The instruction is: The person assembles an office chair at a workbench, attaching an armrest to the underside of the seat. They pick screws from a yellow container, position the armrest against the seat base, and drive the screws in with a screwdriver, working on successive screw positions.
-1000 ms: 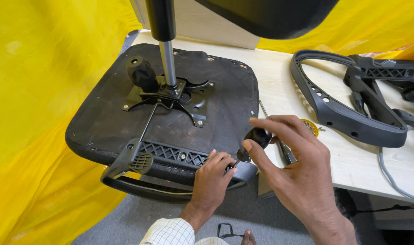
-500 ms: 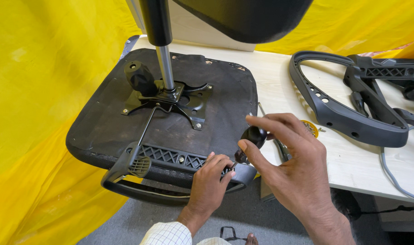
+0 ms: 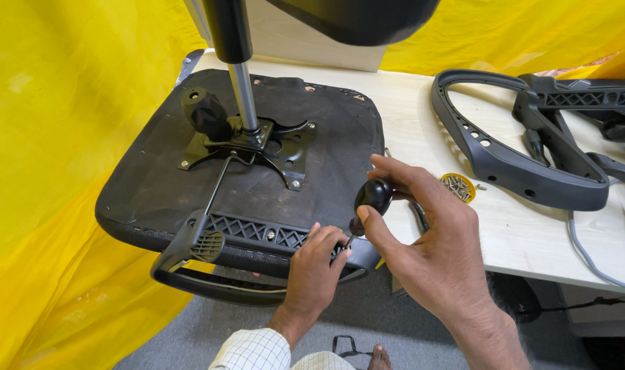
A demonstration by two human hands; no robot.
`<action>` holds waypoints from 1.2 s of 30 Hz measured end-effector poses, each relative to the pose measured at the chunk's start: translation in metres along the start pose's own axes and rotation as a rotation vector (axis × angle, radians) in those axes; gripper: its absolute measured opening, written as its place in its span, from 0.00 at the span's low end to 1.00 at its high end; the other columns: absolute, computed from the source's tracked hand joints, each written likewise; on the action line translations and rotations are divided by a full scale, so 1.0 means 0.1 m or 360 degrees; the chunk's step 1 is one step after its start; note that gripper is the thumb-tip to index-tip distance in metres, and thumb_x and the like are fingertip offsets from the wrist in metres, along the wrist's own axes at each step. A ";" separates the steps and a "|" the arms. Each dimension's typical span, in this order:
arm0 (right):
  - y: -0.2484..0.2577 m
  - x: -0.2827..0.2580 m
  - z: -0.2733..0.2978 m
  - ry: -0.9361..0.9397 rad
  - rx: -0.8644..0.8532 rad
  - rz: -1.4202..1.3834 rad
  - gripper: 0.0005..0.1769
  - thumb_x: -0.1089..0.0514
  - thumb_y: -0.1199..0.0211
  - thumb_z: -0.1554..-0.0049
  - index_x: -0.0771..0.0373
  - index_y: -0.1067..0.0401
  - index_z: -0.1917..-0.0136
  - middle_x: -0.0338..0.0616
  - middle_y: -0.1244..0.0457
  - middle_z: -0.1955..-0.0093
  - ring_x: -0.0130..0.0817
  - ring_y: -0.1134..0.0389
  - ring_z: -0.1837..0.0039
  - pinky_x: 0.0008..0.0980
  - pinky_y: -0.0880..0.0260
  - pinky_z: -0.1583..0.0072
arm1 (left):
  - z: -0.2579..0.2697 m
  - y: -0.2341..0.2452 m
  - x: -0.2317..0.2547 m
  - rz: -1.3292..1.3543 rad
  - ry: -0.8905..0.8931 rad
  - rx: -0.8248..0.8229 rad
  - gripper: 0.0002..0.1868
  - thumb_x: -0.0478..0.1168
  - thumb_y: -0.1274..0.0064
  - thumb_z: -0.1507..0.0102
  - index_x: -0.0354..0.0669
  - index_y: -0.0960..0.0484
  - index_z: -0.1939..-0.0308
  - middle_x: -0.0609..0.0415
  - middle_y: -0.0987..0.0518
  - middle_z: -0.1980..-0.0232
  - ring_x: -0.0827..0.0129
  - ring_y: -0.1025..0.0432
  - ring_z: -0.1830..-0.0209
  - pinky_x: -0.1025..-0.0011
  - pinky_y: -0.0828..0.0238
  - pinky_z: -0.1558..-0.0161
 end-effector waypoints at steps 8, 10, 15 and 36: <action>0.00 -0.12 0.03 0.0177 0.0027 0.0207 0.25 0.51 0.24 0.47 0.59 0.23 0.38 0.50 0.35 0.45 0.37 0.29 0.43 0.34 0.22 0.47 | 0.04 0.04 0.00 0.0099 -0.0062 0.0063 0.10 0.35 0.40 0.39 0.38 0.23 0.56 0.49 0.19 0.54 0.53 0.22 0.49 0.49 0.39 0.28; 0.02 -0.07 0.01 0.0097 0.0008 0.0156 0.23 0.54 0.26 0.46 0.59 0.24 0.38 0.46 0.33 0.44 0.34 0.27 0.44 0.33 0.22 0.48 | 0.04 0.04 -0.02 0.0109 -0.0042 0.0063 0.11 0.35 0.40 0.39 0.38 0.23 0.56 0.50 0.19 0.54 0.53 0.22 0.49 0.49 0.40 0.27; 0.06 -0.07 0.03 0.0112 -0.0023 -0.0024 0.26 0.58 0.33 0.44 0.59 0.30 0.32 0.42 0.32 0.43 0.29 0.27 0.42 0.28 0.23 0.42 | 0.04 0.01 -0.06 0.0115 0.0007 0.0037 0.13 0.37 0.38 0.40 0.42 0.21 0.53 0.52 0.17 0.52 0.58 0.21 0.47 0.49 0.43 0.25; 0.18 -0.09 0.04 0.0237 0.0055 0.0218 0.21 0.56 0.24 0.44 0.62 0.22 0.40 0.53 0.33 0.44 0.35 0.28 0.42 0.29 0.20 0.46 | 0.05 -0.03 -0.10 0.0116 0.0011 0.0045 0.07 0.34 0.42 0.38 0.40 0.21 0.57 0.52 0.18 0.53 0.59 0.21 0.47 0.49 0.46 0.24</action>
Point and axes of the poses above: each hand's wrist, its own z-axis away from the middle knuckle, its own y-axis out of the back of the hand, x = y × z, the point moved 8 cm from there along -z, towards the middle knuckle
